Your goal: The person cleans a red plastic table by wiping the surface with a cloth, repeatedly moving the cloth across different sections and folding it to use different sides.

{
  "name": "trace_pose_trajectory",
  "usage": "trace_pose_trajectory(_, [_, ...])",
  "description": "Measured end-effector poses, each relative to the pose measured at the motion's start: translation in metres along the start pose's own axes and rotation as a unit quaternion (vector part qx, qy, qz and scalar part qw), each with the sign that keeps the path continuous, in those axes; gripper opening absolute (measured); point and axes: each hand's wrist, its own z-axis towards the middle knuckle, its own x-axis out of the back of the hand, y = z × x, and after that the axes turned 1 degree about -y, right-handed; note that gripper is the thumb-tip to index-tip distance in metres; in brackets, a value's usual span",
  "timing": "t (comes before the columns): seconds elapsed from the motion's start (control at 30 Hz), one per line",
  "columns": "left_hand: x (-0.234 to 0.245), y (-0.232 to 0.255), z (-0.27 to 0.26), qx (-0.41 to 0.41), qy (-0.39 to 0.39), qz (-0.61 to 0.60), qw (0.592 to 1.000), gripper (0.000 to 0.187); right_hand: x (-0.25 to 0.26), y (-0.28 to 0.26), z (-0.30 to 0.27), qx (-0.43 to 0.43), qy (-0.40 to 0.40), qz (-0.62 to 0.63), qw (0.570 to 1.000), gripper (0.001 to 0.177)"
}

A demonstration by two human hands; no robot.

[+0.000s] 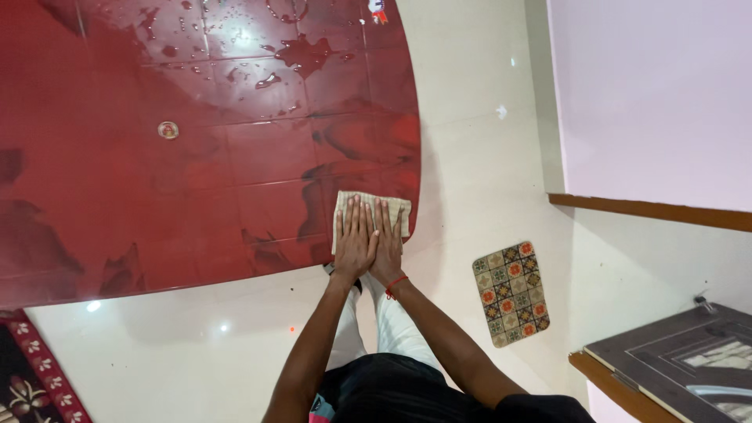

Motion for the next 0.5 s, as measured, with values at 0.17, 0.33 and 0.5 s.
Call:
trace_pose_trajectory(0.17, [0.010,-0.034,-0.038,0.132,0.051,-0.009,0.990,0.072,-0.002,-0.047,0.011,0.089,-0.037,-0.022,0.995,0.076])
trace_pose_trajectory(0.33, [0.029,-0.061,-0.009,0.194,0.132,0.008,0.972,0.075,-0.009,-0.063,0.068,0.179,-0.068,-0.001,0.981,0.075])
trace_pose_trajectory(0.5, [0.039,-0.083,0.068,0.203,0.167,0.023,0.965,0.073,-0.013,-0.045,0.151,0.220,-0.065,-0.001,0.973,0.073])
